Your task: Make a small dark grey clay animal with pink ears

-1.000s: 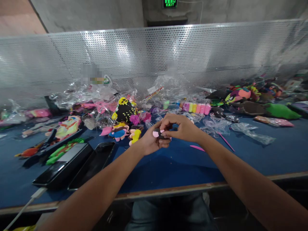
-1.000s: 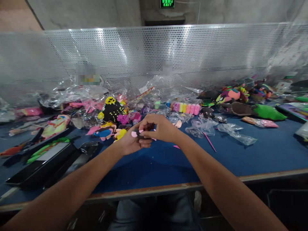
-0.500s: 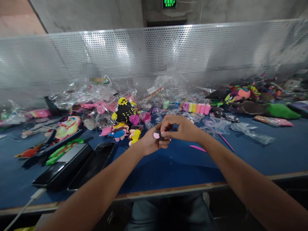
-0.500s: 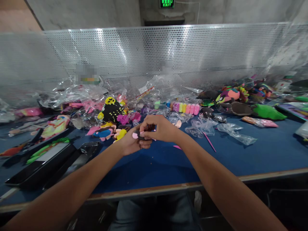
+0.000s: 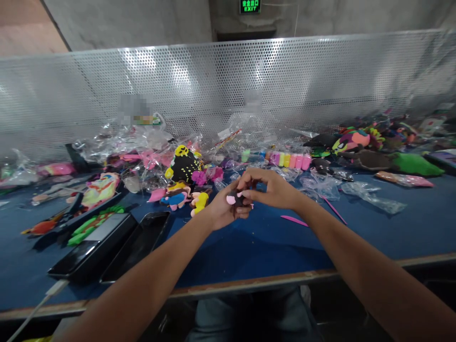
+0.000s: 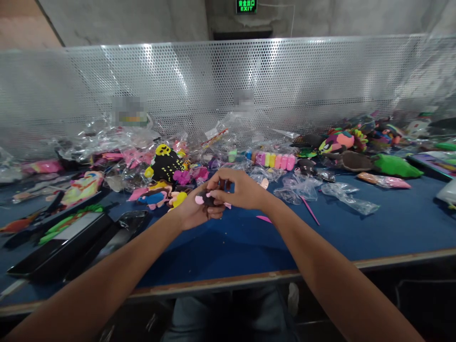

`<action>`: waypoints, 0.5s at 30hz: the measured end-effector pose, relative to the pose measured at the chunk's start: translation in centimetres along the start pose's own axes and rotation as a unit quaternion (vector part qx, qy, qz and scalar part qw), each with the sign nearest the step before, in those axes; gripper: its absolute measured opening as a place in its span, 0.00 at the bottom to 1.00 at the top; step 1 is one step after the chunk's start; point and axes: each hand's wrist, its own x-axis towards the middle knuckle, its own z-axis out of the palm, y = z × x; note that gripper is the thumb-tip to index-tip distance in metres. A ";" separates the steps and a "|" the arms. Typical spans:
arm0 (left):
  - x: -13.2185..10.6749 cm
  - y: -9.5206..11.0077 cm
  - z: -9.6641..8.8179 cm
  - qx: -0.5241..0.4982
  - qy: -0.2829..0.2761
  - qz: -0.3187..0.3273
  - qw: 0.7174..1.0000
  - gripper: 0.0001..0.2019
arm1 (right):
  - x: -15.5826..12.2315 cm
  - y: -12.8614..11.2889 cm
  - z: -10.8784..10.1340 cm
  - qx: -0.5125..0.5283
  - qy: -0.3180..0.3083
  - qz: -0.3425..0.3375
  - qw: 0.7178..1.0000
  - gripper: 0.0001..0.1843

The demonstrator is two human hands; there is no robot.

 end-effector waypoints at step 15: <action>0.1 -0.1 0.0 -0.015 0.012 -0.002 1.000 0.24 | 0.0 -0.1 0.4 -0.056 0.036 -0.078 0.995 0.08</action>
